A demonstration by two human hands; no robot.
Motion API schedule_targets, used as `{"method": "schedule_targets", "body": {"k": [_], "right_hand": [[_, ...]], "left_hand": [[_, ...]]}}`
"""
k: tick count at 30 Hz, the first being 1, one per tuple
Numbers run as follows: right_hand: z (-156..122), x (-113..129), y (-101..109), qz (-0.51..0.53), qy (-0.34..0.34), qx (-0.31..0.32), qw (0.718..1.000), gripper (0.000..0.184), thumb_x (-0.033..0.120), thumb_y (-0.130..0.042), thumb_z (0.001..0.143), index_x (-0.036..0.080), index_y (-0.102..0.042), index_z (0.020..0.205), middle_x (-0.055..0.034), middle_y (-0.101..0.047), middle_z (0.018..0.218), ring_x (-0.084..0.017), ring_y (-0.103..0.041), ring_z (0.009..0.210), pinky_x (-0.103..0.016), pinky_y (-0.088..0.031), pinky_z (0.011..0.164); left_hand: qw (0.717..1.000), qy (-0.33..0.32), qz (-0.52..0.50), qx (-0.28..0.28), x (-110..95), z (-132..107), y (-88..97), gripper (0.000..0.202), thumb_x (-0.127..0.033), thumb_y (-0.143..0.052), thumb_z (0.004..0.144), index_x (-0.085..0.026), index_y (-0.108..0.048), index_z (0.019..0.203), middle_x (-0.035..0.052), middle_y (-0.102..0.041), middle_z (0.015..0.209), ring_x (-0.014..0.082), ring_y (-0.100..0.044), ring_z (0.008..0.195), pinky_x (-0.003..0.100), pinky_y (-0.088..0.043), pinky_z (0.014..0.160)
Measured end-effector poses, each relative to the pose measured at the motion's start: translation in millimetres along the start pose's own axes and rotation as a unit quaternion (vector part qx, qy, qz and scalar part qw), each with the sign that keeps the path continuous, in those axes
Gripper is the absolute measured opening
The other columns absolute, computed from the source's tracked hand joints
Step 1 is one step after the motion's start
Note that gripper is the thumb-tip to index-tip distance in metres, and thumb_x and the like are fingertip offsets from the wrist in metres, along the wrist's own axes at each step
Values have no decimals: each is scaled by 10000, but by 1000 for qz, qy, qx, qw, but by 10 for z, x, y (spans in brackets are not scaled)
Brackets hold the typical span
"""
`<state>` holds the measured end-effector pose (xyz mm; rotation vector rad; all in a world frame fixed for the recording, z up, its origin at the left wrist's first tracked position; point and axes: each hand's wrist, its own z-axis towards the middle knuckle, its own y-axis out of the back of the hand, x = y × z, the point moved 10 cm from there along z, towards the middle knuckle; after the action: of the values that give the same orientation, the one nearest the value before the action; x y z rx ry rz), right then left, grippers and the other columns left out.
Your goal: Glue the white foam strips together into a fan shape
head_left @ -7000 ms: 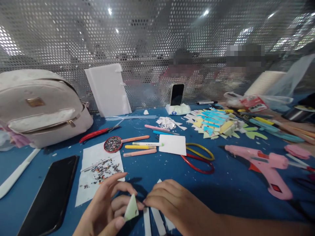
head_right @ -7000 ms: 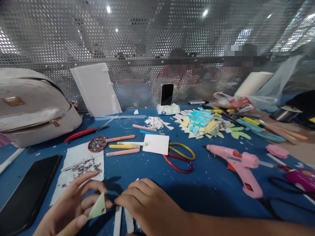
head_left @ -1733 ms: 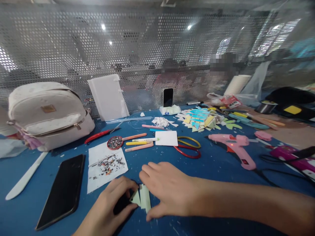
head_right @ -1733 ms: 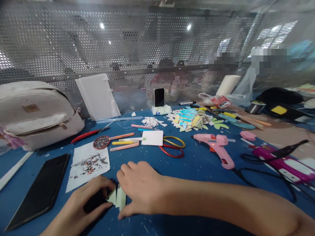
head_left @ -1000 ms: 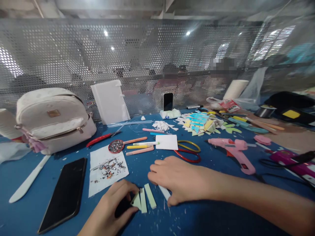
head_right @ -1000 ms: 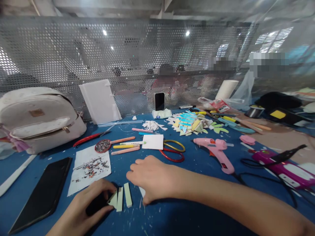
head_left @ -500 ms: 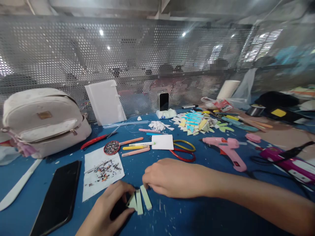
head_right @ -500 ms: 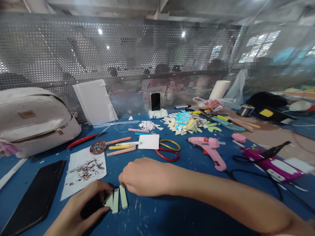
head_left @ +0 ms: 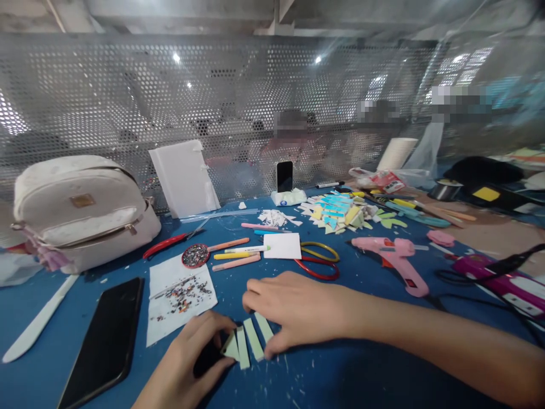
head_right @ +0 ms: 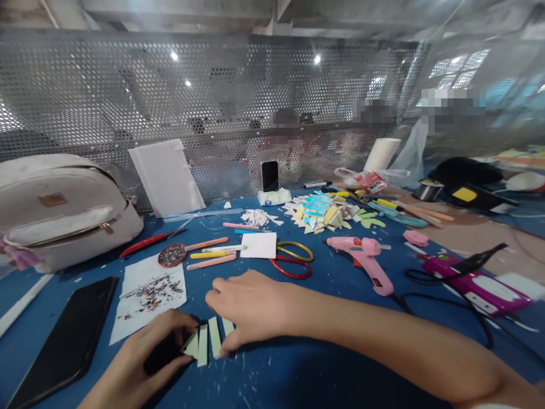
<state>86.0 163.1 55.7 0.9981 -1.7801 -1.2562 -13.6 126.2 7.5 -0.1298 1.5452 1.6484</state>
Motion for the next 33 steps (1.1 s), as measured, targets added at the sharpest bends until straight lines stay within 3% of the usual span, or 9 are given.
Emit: {"method": "schedule_targets", "body": {"k": [3, 9, 13, 16, 19, 23, 26, 29, 33], "right_hand": [[12, 81, -73, -36, 24, -1, 999, 563, 526, -749, 775, 115, -568, 1115, -105, -615, 1063, -275, -617, 925, -310, -300, 524], [44, 50, -90, -22, 14, 6, 1000, 475, 422, -756, 811, 120, -558, 1121, -102, -619, 1070, -266, -613, 956, -312, -316, 546], [-34, -60, 50, 30, 19, 14, 999, 486, 426, -745, 810, 151, -540, 1155, -87, -633, 1112, -255, -617, 997, -295, -372, 620], [-114, -272, 129, -12, -31, 16, 999, 535, 475, -776, 762, 144, -560, 1122, -105, -647, 1091, -275, -627, 975, -299, -375, 629], [-144, -426, -12, -51, -88, 77, 992, 625, 532, -820, 684, 116, -588, 1090, -121, -682, 984, -292, -660, 851, -299, -348, 570], [-59, -403, -122, -50, -110, 79, 990, 604, 565, -741, 773, 90, -590, 1114, -148, -708, 965, -306, -690, 807, -297, -329, 524], [-1, -344, -93, -48, -99, 49, 993, 474, 465, -679, 868, 87, -580, 1135, -156, -716, 976, -317, -698, 854, -297, -309, 512], [-2, -305, -56, -45, -81, 44, 995, 294, 249, -642, 885, 100, -582, 1132, -136, -723, 970, -301, -697, 878, -296, -284, 511], [-37, -291, 1, -25, -67, 39, 997, 346, 119, -577, 843, 109, -571, 1189, -121, -732, 945, -265, -691, 815, -291, -239, 498]], "left_hand": [[1000, 3, -1, -2, 13, -3, 4, 265, -234, -633, 927, -309, -528, 1159, -7, -638, 1014, 139, -627, 873, 229, -524, 787], [1000, -2, -9, 0, -18, 9, 7, 255, -236, -619, 936, -315, -526, 1160, -11, -640, 1024, 132, -621, 865, 222, -525, 788], [1000, -4, 8, -4, -22, 10, 14, 279, -256, -633, 927, -322, -528, 1178, -2, -647, 1039, 145, -625, 869, 234, -534, 784], [1000, 5, 17, -6, 7, 7, 9, 328, -284, -650, 916, -336, -524, 1214, 11, -649, 1105, 155, -630, 882, 253, -540, 804], [1000, 16, 11, -19, 21, 7, 17, 334, -292, -653, 909, -343, -536, 1218, 17, -651, 1116, 161, -630, 870, 262, -538, 806], [998, 29, -7, -48, 19, -2, 42, 298, -319, -644, 913, -330, -565, 1200, 37, -656, 1115, 180, -623, 867, 284, -532, 811], [998, 30, -4, -52, 12, -5, 52, 280, -343, -647, 912, -319, -581, 1183, 47, -663, 1106, 187, -624, 858, 289, -539, 795], [999, 20, 10, -47, -14, 8, 65, 284, -332, -662, 903, -320, -583, 1176, 34, -675, 1087, 177, -637, 839, 277, -552, 779], [998, 9, 14, -53, -39, 30, 106, 293, -325, -669, 905, -326, -570, 1182, 12, -683, 1089, 153, -646, 819, 248, -558, 771]]}}
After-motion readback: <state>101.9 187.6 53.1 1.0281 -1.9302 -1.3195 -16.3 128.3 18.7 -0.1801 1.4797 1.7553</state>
